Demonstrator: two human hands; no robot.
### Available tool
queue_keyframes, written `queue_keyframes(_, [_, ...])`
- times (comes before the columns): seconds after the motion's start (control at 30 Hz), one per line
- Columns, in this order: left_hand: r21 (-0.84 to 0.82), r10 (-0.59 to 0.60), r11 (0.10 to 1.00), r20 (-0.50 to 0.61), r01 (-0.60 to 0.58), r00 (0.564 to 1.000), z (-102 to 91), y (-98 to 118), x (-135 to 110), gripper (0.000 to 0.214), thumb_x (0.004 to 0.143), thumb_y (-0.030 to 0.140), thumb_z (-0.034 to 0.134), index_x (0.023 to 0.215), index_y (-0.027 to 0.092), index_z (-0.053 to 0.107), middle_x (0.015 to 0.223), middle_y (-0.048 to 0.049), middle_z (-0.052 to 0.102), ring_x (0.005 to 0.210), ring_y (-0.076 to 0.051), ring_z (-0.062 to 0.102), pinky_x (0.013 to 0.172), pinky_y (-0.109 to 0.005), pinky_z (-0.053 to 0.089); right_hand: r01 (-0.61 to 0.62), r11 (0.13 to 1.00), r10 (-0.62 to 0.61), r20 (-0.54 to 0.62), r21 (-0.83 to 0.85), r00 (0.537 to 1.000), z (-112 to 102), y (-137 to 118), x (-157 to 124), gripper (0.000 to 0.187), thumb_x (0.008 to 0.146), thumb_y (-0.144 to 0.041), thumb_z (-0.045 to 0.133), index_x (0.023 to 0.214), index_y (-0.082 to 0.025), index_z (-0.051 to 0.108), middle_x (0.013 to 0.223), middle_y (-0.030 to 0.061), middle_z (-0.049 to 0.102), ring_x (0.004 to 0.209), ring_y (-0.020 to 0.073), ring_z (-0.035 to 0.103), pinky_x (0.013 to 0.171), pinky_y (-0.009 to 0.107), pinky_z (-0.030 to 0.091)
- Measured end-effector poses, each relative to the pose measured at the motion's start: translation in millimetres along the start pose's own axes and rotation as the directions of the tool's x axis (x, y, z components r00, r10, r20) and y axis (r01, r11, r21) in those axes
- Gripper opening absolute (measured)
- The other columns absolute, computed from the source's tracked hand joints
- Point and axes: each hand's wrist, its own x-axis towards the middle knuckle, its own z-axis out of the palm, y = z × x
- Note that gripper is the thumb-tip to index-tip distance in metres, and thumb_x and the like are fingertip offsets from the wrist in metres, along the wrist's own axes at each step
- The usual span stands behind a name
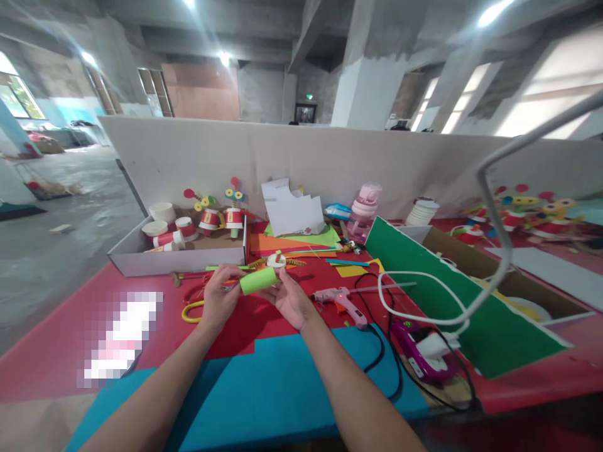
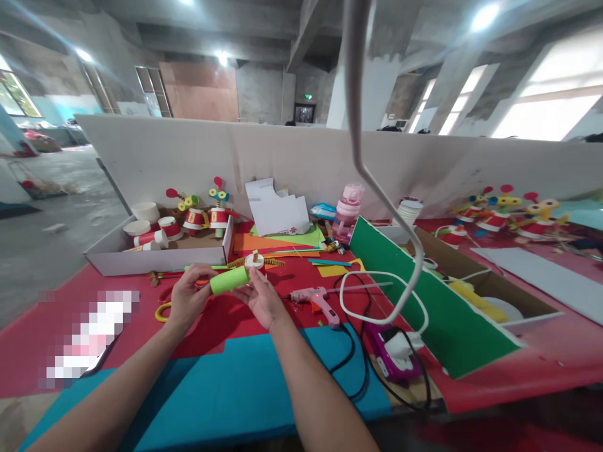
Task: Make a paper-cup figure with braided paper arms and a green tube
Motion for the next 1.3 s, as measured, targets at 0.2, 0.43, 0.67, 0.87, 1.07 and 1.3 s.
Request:
queue_keyframes(0.2, [0.131,0.08,0.988,0.042,-0.085,0.996,0.9,-1,-4,0.021,0.074,0.009,0.054,0.084,0.022,0.067,0.094,-0.0054,0.06,0.092,-0.021,0.057,0.085,-0.033,0.045,-0.061,0.988,0.053,-0.057,-0.139,0.997,-3,-3,-2,0.043,0.077,-0.055,0.066,0.1,-0.02,0.061,0.09,0.0051,0.073,0.077,0.0194,0.07,0.077,0.039,0.057])
queue_keyframes(0.43, [0.039,-0.03,0.999,0.138,0.025,0.99,4.2,-2,-4,0.029,0.069,0.01,0.054,0.092,0.021,0.066,0.09,-0.0038,0.064,0.085,-0.019,0.059,0.078,-0.03,0.046,-0.037,0.965,0.005,-0.122,-0.26,0.992,0,-2,-2,0.036,0.064,-0.039,0.08,0.087,-0.018,0.062,0.085,0.0028,0.071,0.075,0.0168,0.069,0.071,0.032,0.057])
queue_keyframes(0.67, [-0.512,-0.467,0.705,0.185,0.49,0.865,6.9,-3,0,0.017,0.063,0.016,0.064,0.08,0.018,0.061,0.063,0.002,0.06,0.06,-0.013,0.057,0.056,-0.022,0.042,0.01,0.949,-0.047,-0.112,-0.314,0.993,1,-5,-2,0.046,0.078,-0.061,0.058,0.097,-0.019,0.062,0.087,0.0051,0.069,0.065,0.0154,0.066,0.064,0.031,0.055])
queue_keyframes(0.87, [-0.637,-0.659,0.085,0.541,0.766,0.523,5.7,-4,3,0.008,0.074,0.018,0.058,0.079,0.015,0.063,0.057,-0.0031,0.059,0.051,-0.012,0.055,0.053,-0.023,0.049,0.272,0.771,-0.331,0.004,-0.576,0.944,-2,-4,1,0.031,0.075,-0.039,0.069,0.102,-0.023,0.064,0.096,0.0027,0.064,0.076,0.0138,0.057,0.067,0.025,0.049])
queue_keyframes(1.07, [-0.569,-0.622,0.06,0.621,0.82,0.477,4.7,-11,-1,0.007,0.075,0.017,0.058,0.075,0.014,0.064,0.054,-0.0042,0.058,0.048,-0.012,0.054,0.05,-0.023,0.049,0.353,0.569,-0.399,0.127,-0.743,0.908,-4,-11,-2,0.028,0.075,-0.032,0.069,0.101,-0.023,0.066,0.088,0.001,0.059,0.071,0.013,0.05,0.068,0.025,0.044])
queue_keyframes(1.3, [-0.568,-0.627,0.152,0.577,0.809,0.523,5.5,-14,-2,0.008,0.076,0.018,0.06,0.082,0.014,0.063,0.056,-0.0039,0.061,0.049,-0.014,0.058,0.051,-0.026,0.05,0.375,0.498,-0.43,0.153,-0.782,0.89,0,-6,-3,0.021,0.074,-0.035,0.071,0.09,-0.022,0.066,0.094,0.003,0.059,0.066,0.013,0.05,0.063,0.026,0.043])
